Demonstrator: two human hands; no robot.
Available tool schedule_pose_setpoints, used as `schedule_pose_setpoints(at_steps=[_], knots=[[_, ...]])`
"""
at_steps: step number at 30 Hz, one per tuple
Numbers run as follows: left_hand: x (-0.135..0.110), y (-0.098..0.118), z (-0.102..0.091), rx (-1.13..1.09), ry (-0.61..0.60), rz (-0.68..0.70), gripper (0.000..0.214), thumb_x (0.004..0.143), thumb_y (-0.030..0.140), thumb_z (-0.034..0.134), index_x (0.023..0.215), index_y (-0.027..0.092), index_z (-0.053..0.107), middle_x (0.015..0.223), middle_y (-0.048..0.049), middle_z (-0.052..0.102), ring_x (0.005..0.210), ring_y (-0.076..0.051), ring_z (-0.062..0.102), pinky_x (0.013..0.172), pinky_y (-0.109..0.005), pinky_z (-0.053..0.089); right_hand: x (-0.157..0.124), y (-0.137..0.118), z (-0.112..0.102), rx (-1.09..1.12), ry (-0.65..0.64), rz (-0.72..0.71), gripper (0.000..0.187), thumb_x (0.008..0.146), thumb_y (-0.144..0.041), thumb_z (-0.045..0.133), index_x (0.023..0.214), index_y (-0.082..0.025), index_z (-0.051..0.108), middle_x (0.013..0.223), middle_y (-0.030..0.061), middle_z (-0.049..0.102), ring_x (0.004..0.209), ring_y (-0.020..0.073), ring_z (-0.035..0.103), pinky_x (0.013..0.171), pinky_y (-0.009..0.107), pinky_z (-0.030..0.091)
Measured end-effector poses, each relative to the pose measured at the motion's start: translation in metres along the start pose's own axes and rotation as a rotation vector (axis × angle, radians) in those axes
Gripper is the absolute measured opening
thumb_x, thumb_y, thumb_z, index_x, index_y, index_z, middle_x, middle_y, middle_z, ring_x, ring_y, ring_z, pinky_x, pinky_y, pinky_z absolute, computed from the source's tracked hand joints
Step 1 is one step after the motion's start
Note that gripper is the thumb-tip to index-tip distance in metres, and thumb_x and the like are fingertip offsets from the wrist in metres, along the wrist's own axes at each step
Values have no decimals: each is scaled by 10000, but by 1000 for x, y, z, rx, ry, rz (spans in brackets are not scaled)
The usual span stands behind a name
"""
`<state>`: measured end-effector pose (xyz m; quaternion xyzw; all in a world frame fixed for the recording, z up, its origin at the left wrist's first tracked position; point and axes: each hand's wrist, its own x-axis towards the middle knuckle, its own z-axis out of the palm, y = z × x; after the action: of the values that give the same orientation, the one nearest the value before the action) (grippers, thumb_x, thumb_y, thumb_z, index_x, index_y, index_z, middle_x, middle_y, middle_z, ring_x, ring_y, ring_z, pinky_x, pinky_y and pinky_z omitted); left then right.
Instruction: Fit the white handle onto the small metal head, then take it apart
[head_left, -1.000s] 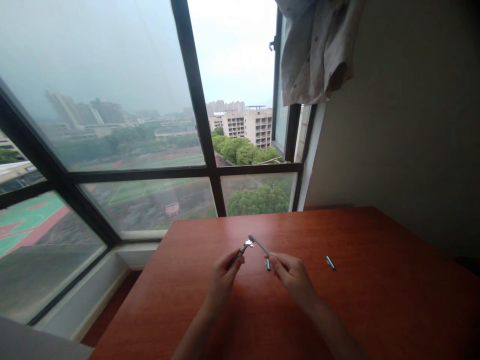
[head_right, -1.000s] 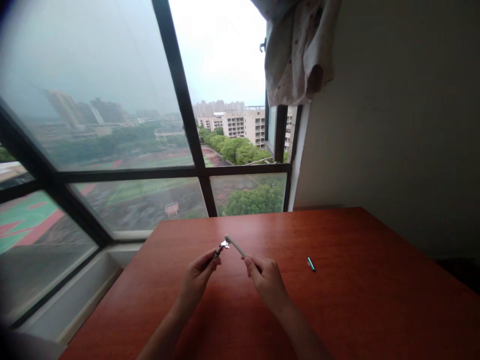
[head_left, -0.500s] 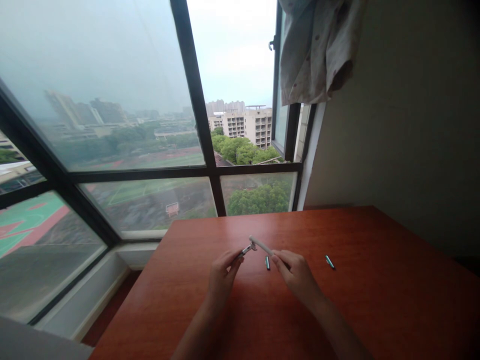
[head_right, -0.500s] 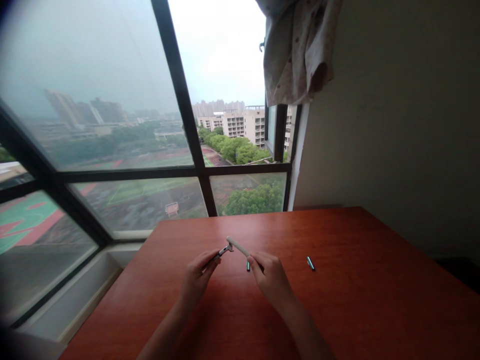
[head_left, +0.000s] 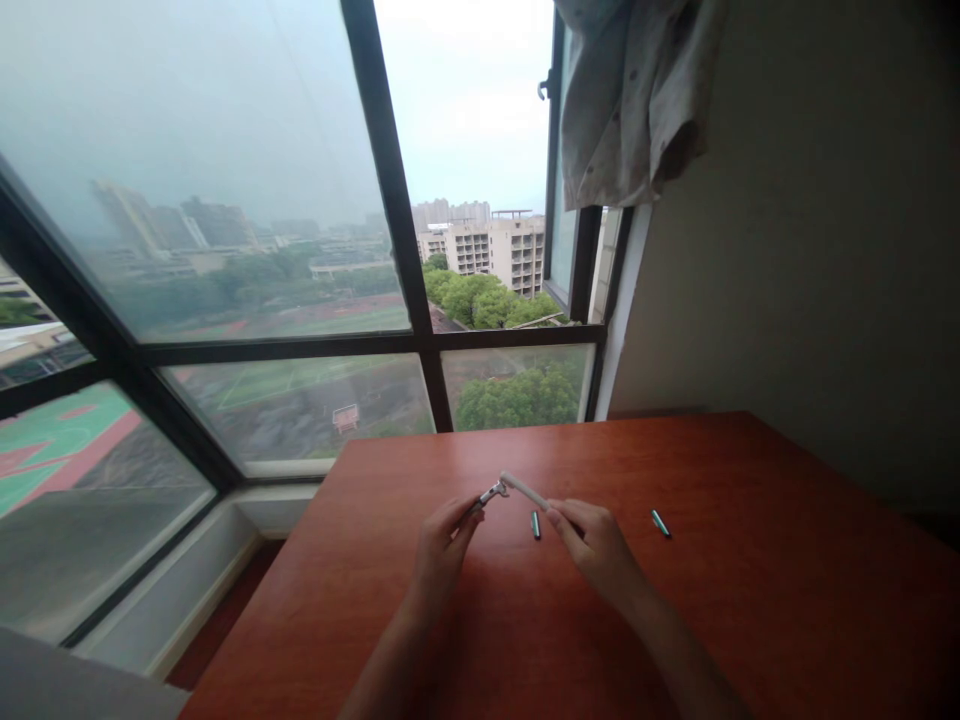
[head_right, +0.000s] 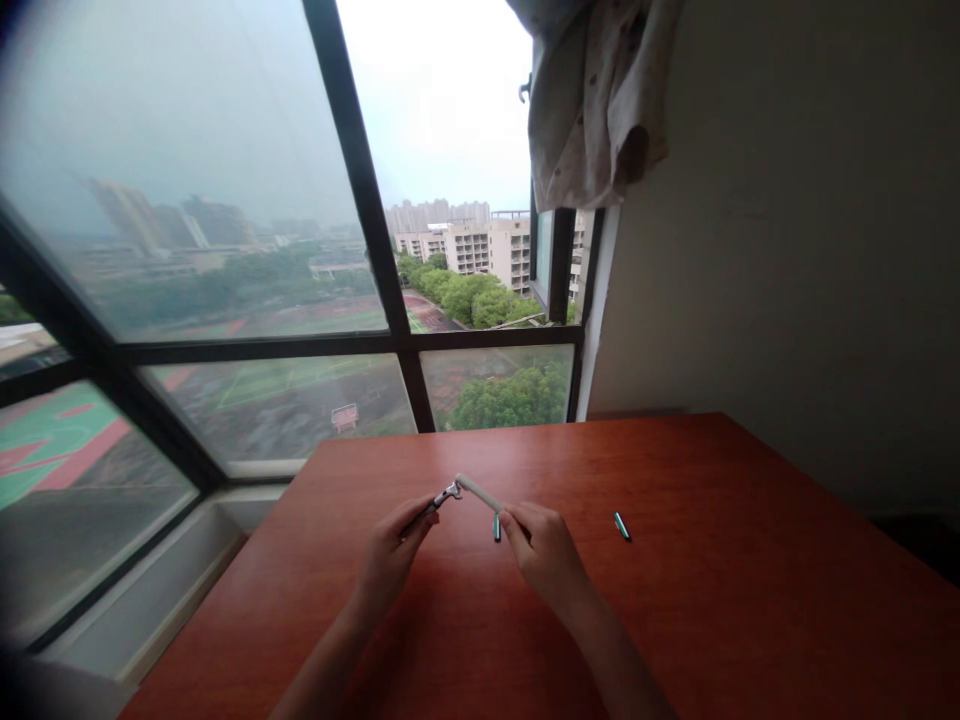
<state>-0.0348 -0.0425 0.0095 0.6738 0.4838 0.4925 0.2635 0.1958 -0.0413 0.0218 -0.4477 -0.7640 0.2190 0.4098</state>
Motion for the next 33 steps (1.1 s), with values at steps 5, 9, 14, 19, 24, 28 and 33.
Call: schedule_pose_setpoints(at_steps=[5,9,14,19,24,28,33], knots=[[0,-2,-1,-2,-6,-15,224,850,289,578,989,173,710,806,-48,676,752,-182,610,691,-246,472,0,-1,-2,-13,-14,-7,414,954,-386,387,757,-179,687,673,56,667,643,186,604,599,249,401],[0,0,-1,-7,-29,-5,239,848,291,577,1013,174,706,811,-49,670,749,-181,606,686,-247,475,0,2,-2,-17,-25,-3,383,956,-346,392,772,-169,678,698,55,664,642,175,588,618,253,390],[0,2,-1,2,-22,-16,241,847,293,578,1009,174,711,805,-53,679,740,-182,609,686,-253,481,-1,5,-3,-29,-38,-5,366,951,-336,405,783,-167,682,702,55,664,640,173,579,614,254,380],[0,3,-1,-4,-13,3,256,843,316,581,1012,179,716,812,-60,684,744,-187,618,676,-254,485,-1,7,-3,-45,-20,2,378,952,-352,392,821,-169,696,710,64,670,642,180,578,617,259,385],[0,4,-1,8,-6,-10,250,837,314,581,984,169,723,807,-64,688,741,-189,617,669,-253,482,-1,5,-4,-34,-31,-11,363,947,-339,409,798,-171,693,685,50,658,630,170,575,597,250,366],[1,4,-1,10,-11,-8,251,841,323,572,974,170,721,800,-62,689,731,-188,615,670,-258,483,-1,5,-4,-32,-34,-10,356,947,-334,412,798,-171,691,699,49,661,641,169,578,600,250,368],[1,5,-1,11,-11,-15,258,834,330,581,974,166,722,781,-56,679,721,-184,608,659,-251,478,-1,7,-3,-44,-25,2,363,949,-341,406,814,-169,696,721,63,676,650,176,583,620,257,386]])
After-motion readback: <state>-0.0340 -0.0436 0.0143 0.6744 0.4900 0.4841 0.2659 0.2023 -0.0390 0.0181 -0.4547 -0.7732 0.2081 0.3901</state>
